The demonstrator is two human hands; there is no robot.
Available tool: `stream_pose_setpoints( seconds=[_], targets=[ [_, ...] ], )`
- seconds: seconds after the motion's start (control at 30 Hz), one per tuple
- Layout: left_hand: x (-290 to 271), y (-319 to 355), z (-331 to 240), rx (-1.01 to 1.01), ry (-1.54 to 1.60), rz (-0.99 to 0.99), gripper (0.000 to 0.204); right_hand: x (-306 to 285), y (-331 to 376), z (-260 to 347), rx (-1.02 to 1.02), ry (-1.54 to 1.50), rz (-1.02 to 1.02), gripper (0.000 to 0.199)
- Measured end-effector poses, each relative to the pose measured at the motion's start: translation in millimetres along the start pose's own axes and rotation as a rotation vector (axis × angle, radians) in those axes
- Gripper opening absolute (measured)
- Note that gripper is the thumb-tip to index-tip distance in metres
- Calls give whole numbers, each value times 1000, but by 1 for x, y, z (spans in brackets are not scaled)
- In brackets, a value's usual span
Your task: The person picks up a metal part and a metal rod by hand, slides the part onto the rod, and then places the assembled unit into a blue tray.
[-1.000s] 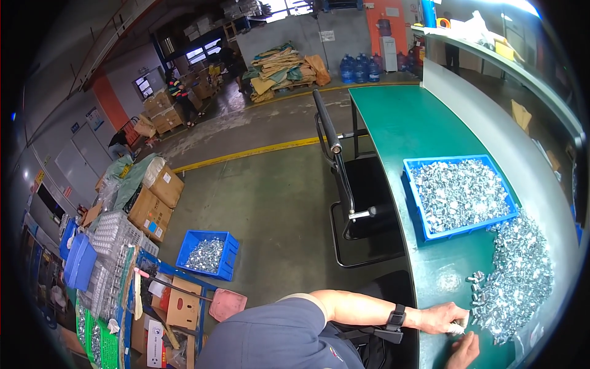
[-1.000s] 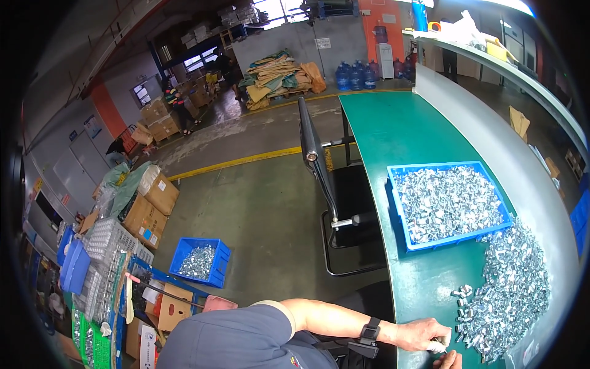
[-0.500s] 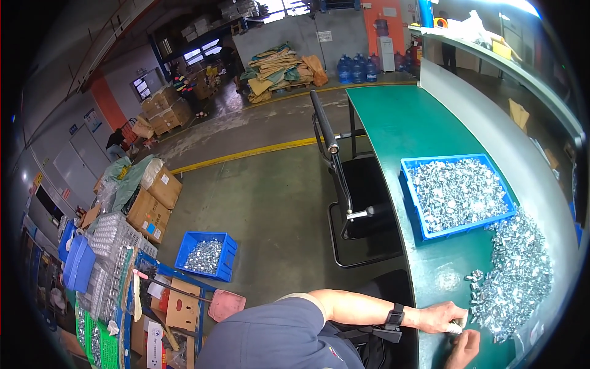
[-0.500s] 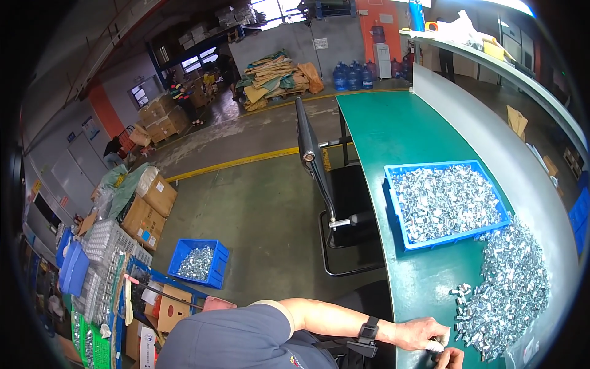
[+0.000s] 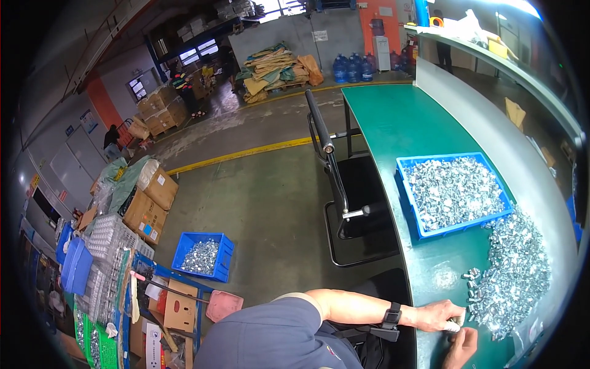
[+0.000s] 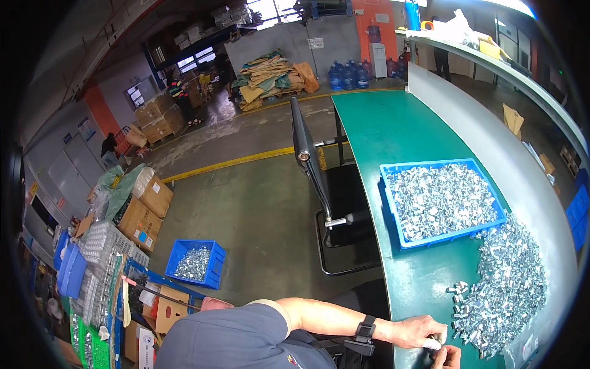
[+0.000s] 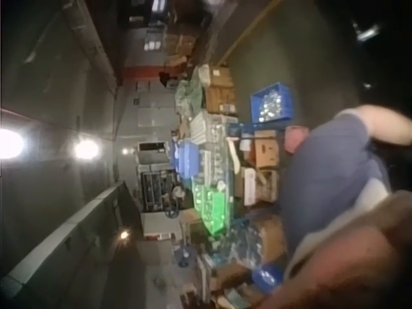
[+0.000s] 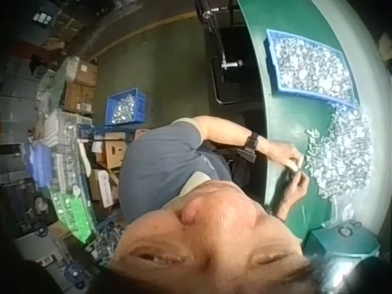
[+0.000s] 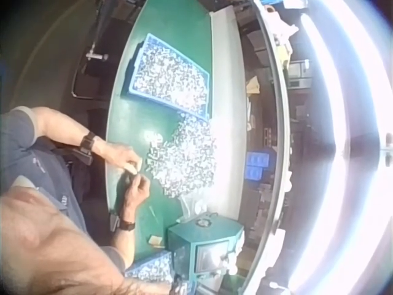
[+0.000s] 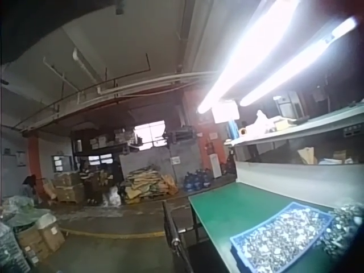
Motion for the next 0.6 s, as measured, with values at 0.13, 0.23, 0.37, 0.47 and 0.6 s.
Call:
stream_pose_setpoints(
  seconds=[0.13, 0.23, 0.37, 0.47, 0.6],
  targets=[
    [1, 0, 3, 9, 1, -4, 17, 0, -1, -6, 33, -82, 23, 21],
    [2, 0, 3, 6, 41, -30, 17, 0, 1, -1, 32, -57, -6, 21],
    [0, 0, 6, 5, -24, -18, 17, -2, -1, 7, -88, 136, -45, 26],
    [2, 0, 11, 24, -16, -34, 17, -2, -2, 6, -63, 201, -33, 29],
    [4, 0, 9, 37, 3, -46, 16, -2, 4, 10, -18, 199, -61, 29]
  ],
)
Point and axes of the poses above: each hand's wrist, its own y-axis away from the middle knuckle, its own x-axis out of the palm, z = x × y, the point moved 3 cm from there along -y, towards the middle knuckle, and after that the axes turned 12 degrees about x, right-handed, at the moved point
